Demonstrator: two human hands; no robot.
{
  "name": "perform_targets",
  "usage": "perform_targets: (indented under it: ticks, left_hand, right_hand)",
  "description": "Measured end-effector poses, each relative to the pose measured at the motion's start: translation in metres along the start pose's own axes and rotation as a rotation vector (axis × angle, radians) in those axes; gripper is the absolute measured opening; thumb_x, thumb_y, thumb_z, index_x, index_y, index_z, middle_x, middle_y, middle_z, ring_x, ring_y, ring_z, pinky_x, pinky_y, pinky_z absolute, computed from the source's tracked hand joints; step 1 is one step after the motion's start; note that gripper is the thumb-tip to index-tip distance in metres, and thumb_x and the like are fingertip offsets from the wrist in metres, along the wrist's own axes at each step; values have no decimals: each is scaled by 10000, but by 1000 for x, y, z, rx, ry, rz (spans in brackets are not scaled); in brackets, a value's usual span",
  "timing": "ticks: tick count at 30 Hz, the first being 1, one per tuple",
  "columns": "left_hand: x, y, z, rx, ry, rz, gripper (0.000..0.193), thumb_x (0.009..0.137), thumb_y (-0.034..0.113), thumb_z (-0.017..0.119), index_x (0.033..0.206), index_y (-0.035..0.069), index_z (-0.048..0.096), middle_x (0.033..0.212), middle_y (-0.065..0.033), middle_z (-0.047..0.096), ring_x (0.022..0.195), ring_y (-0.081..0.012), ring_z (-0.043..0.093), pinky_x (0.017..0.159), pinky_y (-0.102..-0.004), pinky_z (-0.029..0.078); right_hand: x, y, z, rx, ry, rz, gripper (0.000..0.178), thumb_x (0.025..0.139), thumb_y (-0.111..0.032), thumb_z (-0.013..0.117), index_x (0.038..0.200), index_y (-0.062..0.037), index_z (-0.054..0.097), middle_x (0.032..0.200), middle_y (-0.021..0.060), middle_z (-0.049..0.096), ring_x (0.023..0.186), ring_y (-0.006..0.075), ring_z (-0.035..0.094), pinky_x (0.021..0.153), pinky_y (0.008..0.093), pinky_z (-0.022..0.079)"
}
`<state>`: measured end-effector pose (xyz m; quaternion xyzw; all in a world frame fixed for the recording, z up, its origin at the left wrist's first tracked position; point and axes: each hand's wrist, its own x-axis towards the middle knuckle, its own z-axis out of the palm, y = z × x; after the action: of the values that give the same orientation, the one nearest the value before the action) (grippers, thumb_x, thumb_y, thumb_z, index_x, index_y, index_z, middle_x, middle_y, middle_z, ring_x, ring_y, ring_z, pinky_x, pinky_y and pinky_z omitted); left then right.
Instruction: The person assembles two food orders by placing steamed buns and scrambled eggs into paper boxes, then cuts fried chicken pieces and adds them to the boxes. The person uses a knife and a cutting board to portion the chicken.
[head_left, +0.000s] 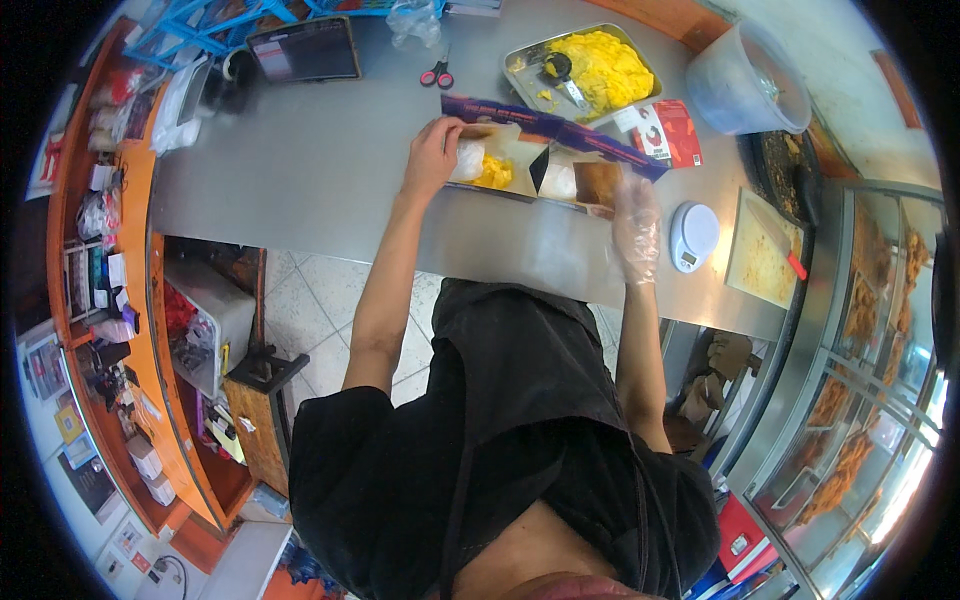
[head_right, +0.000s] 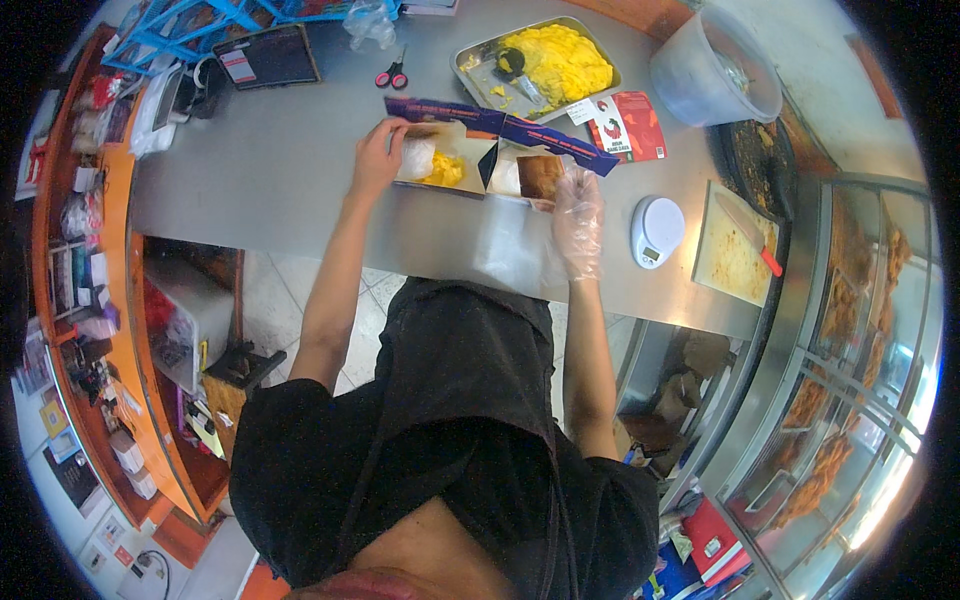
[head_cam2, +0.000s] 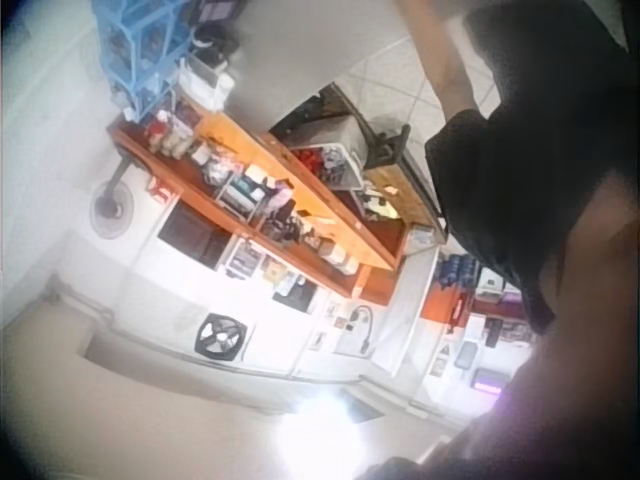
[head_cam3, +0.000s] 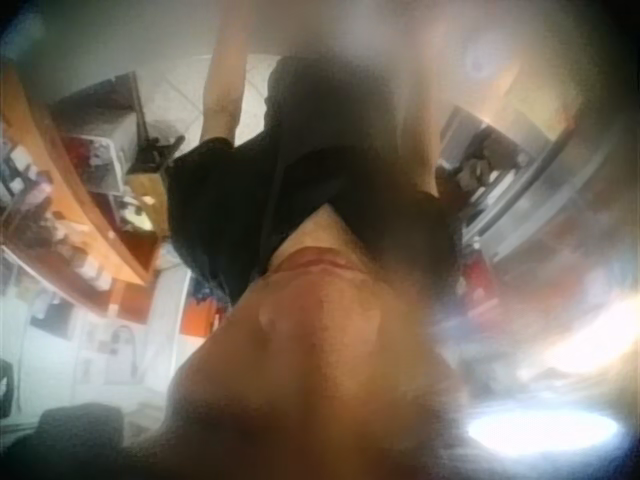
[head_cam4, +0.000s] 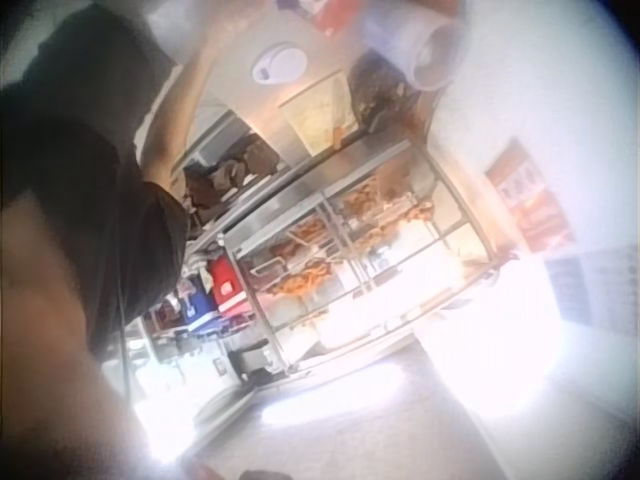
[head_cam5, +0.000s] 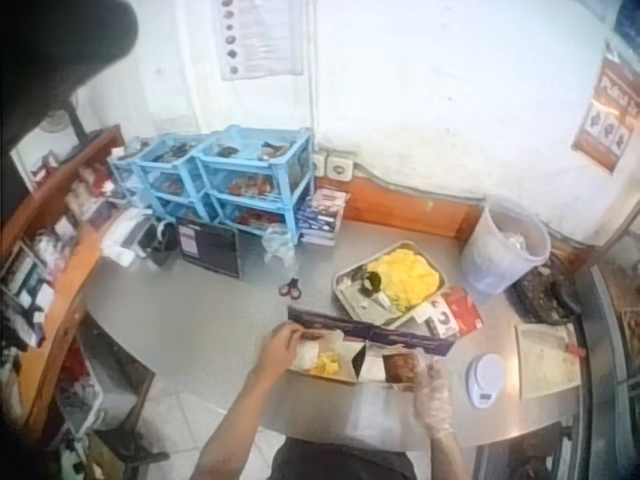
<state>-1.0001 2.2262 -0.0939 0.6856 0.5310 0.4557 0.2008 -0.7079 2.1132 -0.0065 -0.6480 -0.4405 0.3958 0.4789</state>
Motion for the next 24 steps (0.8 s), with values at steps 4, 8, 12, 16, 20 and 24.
perform_targets:
  ticks: [4,8,12,16,20,24]
  left_hand:
    - [-8,3,-2,-163,51,-179,116,1002,84,586,1068,1,635,959,-193,730,884,-305,725,777,-387,555]
    - [-7,10,-9,-163,22,-381,168,970,104,624,1090,-12,632,927,-195,722,859,-341,712,778,-404,554]
    - [-11,16,-2,196,-99,-318,308,930,123,673,1202,-4,608,1032,-205,684,935,-336,689,817,-416,546]
    - [-21,16,4,246,-58,-271,414,906,118,690,1292,20,574,1136,-193,632,997,-338,652,841,-433,531]
    - [-32,15,-1,137,-3,-320,380,908,120,694,1273,57,611,1122,-144,640,984,-339,629,854,-437,521]
    - [-43,15,-9,251,-40,-149,324,900,118,703,1220,92,658,1115,-106,649,983,-315,618,878,-433,491]
  right_hand:
    - [1,9,-7,98,32,37,132,1077,-120,494,1099,-2,548,1004,83,654,847,129,665,687,304,609]
    - [3,13,-10,36,49,25,150,1072,-133,506,1100,-4,579,966,66,659,832,117,657,681,304,591]
    - [9,18,-10,1,25,23,148,1058,-132,533,1122,-13,594,972,61,673,834,107,651,679,293,568]
    - [17,25,-17,-101,43,22,149,1044,-143,561,1122,-20,595,912,60,674,824,94,642,690,309,555]
    - [26,26,-25,-297,-31,-15,128,1028,-136,570,1082,-23,596,843,125,674,781,204,681,720,384,547]
    - [37,23,-21,-492,-7,-218,90,1012,-108,556,1059,-39,591,908,235,669,859,425,671,744,453,530]
